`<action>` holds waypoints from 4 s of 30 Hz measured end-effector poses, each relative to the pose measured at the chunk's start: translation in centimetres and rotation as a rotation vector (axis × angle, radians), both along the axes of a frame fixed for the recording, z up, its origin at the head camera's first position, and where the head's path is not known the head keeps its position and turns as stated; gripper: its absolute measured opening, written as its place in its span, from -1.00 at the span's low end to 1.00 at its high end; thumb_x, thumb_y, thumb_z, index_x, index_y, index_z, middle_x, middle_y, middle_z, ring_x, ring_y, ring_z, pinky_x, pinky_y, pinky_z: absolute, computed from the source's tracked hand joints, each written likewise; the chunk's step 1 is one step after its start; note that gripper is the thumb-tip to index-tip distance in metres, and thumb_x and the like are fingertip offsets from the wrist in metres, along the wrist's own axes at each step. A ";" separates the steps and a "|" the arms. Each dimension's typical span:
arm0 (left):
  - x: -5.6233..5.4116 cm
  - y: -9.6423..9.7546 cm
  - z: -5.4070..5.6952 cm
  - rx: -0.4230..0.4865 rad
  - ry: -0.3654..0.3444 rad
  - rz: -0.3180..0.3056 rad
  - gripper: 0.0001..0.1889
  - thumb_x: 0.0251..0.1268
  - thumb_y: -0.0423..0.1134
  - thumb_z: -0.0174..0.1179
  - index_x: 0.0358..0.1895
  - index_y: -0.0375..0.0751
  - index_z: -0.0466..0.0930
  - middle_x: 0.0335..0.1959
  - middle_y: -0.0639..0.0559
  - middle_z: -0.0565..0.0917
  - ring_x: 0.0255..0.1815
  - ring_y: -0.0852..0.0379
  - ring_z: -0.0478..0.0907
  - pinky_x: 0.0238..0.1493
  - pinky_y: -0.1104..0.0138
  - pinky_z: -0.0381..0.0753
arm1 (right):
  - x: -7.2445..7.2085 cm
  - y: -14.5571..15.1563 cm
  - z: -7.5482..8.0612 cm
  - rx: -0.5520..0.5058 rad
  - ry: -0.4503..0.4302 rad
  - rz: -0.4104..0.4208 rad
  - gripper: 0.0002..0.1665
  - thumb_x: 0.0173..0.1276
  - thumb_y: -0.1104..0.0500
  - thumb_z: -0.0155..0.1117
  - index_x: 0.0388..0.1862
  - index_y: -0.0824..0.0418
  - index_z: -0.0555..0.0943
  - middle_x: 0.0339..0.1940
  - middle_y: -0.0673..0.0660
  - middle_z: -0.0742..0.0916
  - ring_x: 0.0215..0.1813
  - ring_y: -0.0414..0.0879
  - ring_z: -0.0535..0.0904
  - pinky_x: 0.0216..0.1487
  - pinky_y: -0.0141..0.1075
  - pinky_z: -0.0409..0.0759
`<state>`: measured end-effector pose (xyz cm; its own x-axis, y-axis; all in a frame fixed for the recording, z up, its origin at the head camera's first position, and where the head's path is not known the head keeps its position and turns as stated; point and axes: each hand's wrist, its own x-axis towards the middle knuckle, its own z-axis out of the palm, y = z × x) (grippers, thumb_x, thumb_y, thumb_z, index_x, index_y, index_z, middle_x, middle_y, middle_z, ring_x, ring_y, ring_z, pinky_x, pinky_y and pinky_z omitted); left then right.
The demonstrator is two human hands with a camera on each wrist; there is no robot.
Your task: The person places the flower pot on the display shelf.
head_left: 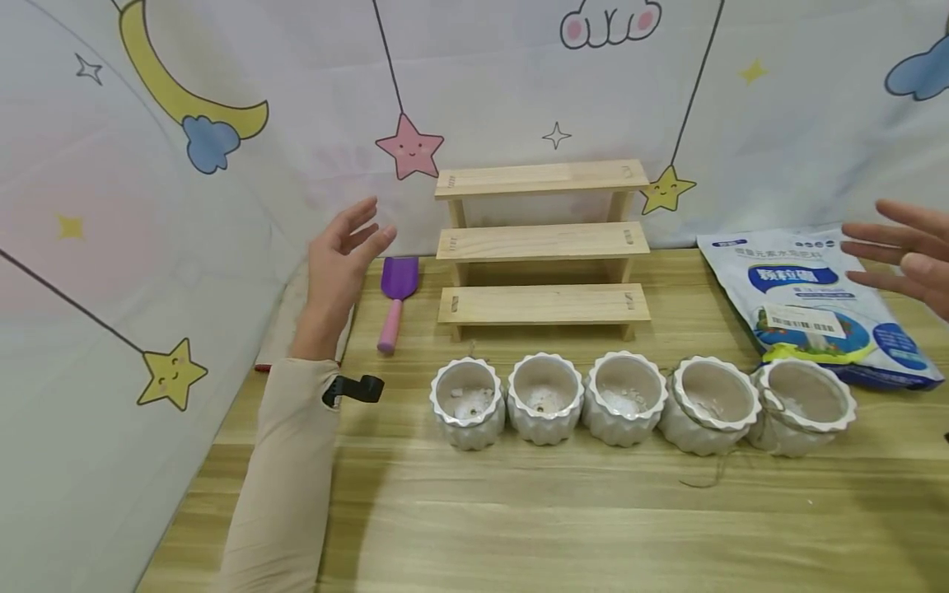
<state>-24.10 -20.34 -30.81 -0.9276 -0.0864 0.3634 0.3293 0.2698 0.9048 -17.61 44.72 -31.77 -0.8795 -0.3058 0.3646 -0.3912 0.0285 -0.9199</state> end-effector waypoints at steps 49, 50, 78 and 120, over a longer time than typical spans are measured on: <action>-0.9 3.6 -9.0 0.057 -0.274 -0.039 -0.65 0.35 -0.39 0.48 0.15 -0.39 0.74 0.08 -0.28 0.77 -0.10 0.19 0.74 -0.03 0.38 0.72 | 3.4 -0.3 -5.4 0.512 -0.135 -0.033 -0.22 0.33 0.71 0.24 0.52 0.44 0.41 0.41 -0.25 0.62 0.25 -0.40 0.61 0.03 -0.45 0.69; -0.9 3.6 -9.1 0.059 -0.281 -0.037 -0.66 0.35 -0.39 0.48 0.15 -0.39 0.74 0.08 -0.27 0.77 -0.11 0.18 0.74 -0.03 0.38 0.72 | 3.3 -0.2 -5.5 0.513 -0.161 -0.007 -0.21 0.35 0.70 0.24 0.55 0.41 0.40 0.42 -0.26 0.61 0.25 -0.39 0.61 0.03 -0.43 0.70; -0.6 4.0 -10.1 0.024 -0.298 -0.030 -0.63 0.33 -0.26 0.52 0.14 -0.33 0.78 0.08 -0.21 0.79 -0.01 0.09 0.70 -0.06 0.44 0.65 | 4.9 1.1 -8.1 0.560 -0.056 0.052 0.05 0.07 0.74 0.44 0.55 0.22 0.44 0.43 -0.38 0.53 0.33 -0.60 0.41 0.17 -0.70 0.41; -0.6 4.3 -10.4 0.003 -0.255 -0.022 -0.69 0.36 -0.31 0.49 0.10 -0.35 0.79 0.05 -0.19 0.80 -0.02 0.11 0.70 -0.06 0.44 0.64 | 6.9 -1.4 -8.1 0.654 -0.030 -0.147 0.23 -0.02 0.57 0.65 0.65 0.27 0.32 0.35 -0.47 0.44 0.26 -0.71 0.32 0.16 -0.76 0.27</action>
<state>-24.68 -16.01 -41.25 -0.9909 -0.0657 0.1171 0.0960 0.2625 0.9601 -10.68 43.29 -39.87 -0.9357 -0.3320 0.1196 -0.3154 0.6348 -0.7054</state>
